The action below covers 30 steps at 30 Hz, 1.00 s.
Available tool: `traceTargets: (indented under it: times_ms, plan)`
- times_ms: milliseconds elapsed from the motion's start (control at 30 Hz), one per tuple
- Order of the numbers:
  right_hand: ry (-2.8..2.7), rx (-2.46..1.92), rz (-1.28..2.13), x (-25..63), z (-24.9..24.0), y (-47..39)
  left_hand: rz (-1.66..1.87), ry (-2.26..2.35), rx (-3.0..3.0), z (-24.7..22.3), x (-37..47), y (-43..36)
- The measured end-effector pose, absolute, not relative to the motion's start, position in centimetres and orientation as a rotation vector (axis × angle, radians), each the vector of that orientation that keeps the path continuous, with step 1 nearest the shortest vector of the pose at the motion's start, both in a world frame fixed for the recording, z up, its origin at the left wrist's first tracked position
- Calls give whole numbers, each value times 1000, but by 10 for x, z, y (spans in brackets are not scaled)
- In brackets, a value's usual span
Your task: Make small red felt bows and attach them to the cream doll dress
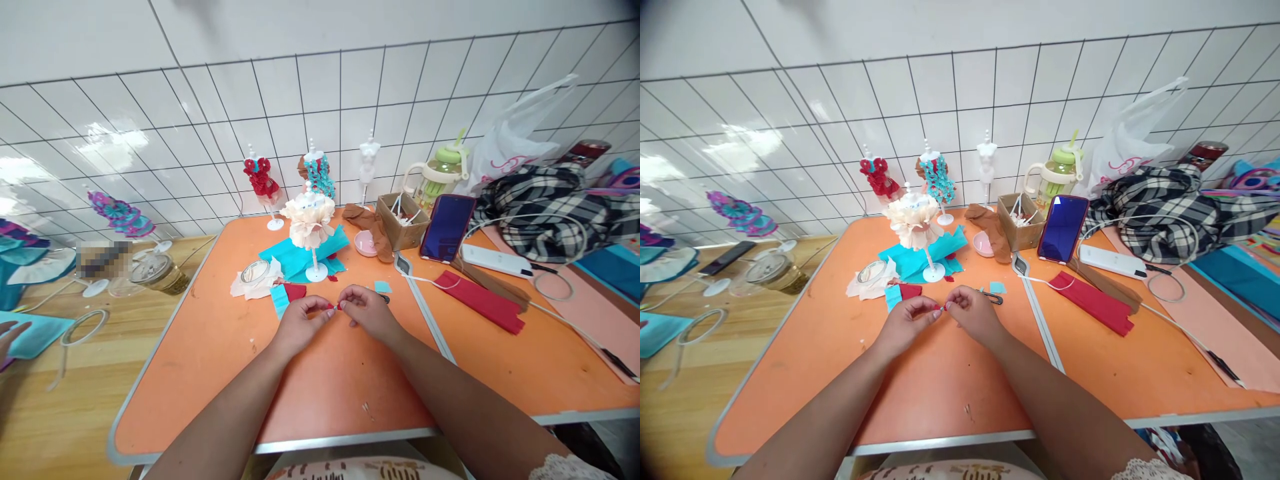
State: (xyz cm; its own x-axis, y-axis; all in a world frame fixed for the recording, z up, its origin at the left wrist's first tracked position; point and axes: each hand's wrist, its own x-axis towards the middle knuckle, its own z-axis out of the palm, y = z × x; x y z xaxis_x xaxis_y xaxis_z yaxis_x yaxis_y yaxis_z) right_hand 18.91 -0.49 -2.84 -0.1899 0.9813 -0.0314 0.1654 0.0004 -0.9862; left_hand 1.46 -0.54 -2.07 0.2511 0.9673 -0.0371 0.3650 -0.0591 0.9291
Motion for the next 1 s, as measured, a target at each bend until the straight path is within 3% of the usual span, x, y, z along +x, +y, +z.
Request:
traceTargets:
  times_ms: [133, 200, 500, 800, 1000]
  plan:
    - [-1781, -1157, 829, 190, -24, -8, 751, 1262, 1650, -22, 15, -6]
    - [-1848, -1182, 768, 190, -24, -8, 733, 1265, 1673, -22, 16, -7]
    - [-1437, -1243, 1242, 185, -31, -4, 795, 1321, 1544, -22, 18, -7]
    - [-1521, -1282, 1286, 186, -29, -4, 777, 1309, 1614, -18, 16, -7]
    - [-1179, -1112, 1612, 179, -34, -5, 851, 1279, 1542, -25, 21, -9]
